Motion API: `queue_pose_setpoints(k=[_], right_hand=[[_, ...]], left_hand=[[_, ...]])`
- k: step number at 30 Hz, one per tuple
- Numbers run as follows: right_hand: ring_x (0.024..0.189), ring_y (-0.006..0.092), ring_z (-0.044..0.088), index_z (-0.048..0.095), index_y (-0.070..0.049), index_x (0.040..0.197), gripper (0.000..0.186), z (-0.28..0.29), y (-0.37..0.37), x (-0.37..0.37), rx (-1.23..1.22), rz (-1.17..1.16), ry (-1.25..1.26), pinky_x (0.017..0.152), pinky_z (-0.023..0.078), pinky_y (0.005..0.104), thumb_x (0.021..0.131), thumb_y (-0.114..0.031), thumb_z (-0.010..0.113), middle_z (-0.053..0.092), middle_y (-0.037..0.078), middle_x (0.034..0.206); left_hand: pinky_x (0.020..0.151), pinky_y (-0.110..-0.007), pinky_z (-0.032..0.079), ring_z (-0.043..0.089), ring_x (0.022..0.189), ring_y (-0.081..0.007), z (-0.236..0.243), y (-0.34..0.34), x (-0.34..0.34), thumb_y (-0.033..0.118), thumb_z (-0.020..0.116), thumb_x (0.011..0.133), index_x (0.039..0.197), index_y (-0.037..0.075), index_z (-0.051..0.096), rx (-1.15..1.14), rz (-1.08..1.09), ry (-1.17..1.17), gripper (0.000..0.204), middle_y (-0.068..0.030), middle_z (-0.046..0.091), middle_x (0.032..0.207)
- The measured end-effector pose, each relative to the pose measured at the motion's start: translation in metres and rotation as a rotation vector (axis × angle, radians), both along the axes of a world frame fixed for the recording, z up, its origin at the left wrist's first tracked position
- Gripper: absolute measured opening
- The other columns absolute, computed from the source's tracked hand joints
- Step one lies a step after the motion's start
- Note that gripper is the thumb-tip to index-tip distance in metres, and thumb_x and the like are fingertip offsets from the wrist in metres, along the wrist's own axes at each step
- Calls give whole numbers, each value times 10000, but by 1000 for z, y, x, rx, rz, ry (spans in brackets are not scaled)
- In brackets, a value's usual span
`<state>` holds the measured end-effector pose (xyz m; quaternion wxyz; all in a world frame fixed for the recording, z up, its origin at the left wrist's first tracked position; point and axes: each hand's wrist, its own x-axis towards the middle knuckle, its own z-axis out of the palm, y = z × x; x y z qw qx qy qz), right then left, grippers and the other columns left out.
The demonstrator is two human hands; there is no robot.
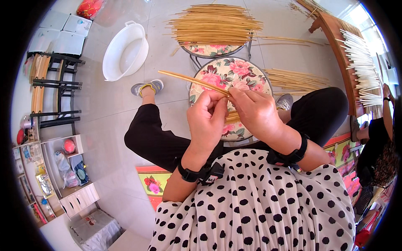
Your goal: The person ties together thin wooden sticks with white string, aligning them in a row on a small stool and then securing them one by one.
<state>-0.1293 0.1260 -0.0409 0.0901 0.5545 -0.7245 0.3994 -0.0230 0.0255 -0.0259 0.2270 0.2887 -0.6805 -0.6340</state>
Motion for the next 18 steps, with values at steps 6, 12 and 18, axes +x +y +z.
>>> queue_pose_setpoints(k=[6, 12, 18], right_hand=[[692, 241, 631, 584, -7, 966, 273, -22, -4, -16, 105, 31, 127, 584, 532, 332, 697, -34, 618, 586, 72, 733], [683, 212, 623, 577, -27, 936, 243, -22, -7, -23, 108, 70, 207, 561, 524, 314, 700, -71, 618, 578, 56, 745], [658, 199, 615, 567, -36, 911, 220, -11, -6, -25, 137, 83, 238, 550, 519, 308, 699, -74, 611, 546, 43, 711]], left_hand=[[534, -286, 440, 551, 530, -182, 20, -16, 6, 40, 613, 878, 874, -1, 598, -832, -105, -417, 44, -77, 606, 691], [620, -340, 462, 610, 712, -264, 27, -38, -18, 79, 639, 849, 874, 15, 634, -978, -171, -152, 69, -118, 607, 816], [640, -418, 452, 584, 742, -309, 14, -42, -37, 109, 645, 833, 786, 16, 598, -973, -249, -253, 115, -123, 598, 763]])
